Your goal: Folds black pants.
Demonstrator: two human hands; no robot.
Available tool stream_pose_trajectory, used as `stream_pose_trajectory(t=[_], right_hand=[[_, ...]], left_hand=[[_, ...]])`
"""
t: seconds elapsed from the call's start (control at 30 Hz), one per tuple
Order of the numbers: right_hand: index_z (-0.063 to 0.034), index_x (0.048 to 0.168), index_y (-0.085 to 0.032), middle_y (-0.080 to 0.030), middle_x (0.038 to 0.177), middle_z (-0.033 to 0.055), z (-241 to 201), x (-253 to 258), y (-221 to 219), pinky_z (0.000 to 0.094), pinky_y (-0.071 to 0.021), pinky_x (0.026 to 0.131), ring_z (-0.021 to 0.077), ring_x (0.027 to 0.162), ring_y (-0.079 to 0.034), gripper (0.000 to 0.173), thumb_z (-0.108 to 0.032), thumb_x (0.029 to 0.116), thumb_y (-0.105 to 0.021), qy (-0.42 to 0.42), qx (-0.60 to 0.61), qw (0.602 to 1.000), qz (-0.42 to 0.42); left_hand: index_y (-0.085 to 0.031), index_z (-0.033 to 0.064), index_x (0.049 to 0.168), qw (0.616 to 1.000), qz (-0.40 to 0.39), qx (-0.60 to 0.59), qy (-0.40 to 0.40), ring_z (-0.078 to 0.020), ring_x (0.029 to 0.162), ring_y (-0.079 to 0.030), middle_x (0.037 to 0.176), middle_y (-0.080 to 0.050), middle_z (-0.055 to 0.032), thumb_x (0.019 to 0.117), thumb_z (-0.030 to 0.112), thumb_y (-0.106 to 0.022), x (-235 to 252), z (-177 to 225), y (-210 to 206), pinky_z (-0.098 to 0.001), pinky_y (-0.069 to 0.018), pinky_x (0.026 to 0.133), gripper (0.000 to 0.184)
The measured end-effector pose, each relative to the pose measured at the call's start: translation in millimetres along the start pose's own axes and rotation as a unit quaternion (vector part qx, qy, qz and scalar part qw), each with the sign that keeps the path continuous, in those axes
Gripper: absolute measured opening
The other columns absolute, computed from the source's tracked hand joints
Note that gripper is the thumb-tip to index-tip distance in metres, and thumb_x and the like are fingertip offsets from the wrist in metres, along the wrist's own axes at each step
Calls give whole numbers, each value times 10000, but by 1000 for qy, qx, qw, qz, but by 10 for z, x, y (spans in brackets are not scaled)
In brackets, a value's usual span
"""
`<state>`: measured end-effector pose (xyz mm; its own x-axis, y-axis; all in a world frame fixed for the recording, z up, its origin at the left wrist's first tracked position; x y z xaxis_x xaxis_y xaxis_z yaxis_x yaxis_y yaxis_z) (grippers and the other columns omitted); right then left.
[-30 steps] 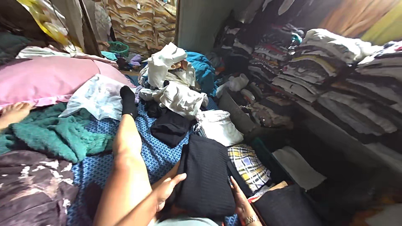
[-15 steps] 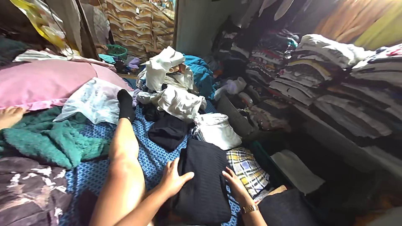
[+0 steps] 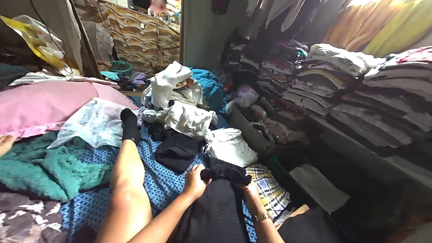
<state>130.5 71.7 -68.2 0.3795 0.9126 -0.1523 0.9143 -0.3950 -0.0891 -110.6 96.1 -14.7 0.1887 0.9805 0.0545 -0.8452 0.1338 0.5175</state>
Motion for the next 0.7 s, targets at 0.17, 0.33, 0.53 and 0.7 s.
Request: stream_pose_trajectory(t=[0.17, 0.33, 0.53, 0.7], right_hand=[[35, 1206, -583, -710, 1064, 103, -3, -134, 121, 327, -605, 846, 137, 967, -695, 470, 175, 768, -675, 67, 73, 995, -19], [-18, 1205, -575, -729, 1028, 48, -234, -335, 222, 334, -617, 817, 118, 927, -709, 570, 104, 672, -736, 73, 138, 984, -89], [-128, 1368, -541, -726, 1140, -23, -613, -517, 406, 295, -616, 816, 92, 972, -710, 814, -172, 644, -909, 186, 104, 964, -161], [-24, 1361, -567, -689, 1204, 9, -857, -676, 535, 230, -573, 912, 50, 1056, -668, 727, -182, 715, -860, 297, -139, 937, -118]], left_hand=[[-637, -37, 1111, 978, -13, -169, -126, -62, 987, -669, 1042, -716, -81, 876, 56, -695, -151, 1, -46, -260, -528, 937, 260], [-595, 66, 1045, 916, -70, -365, -148, 23, 917, -644, 959, -669, 91, 864, -24, -686, -223, 85, 1, -220, -554, 869, 222], [-643, 215, 1049, 861, -133, -438, -222, 41, 950, -650, 1008, -699, 164, 900, 118, -756, -405, 246, 20, -219, -557, 875, 210], [-621, 176, 1069, 873, -138, -415, -216, 27, 952, -657, 1006, -695, 150, 907, 66, -725, -476, 353, 19, -235, -564, 884, 222]])
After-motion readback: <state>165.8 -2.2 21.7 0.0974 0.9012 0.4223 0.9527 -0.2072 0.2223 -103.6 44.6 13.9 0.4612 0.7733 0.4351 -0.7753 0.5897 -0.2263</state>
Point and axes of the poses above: each hand's wrist, its own x-axis towards the middle knuckle, its own y-axis out of the back of the hand, z = x × y, the point moved 3 cm from there along x, towards the middle knuckle
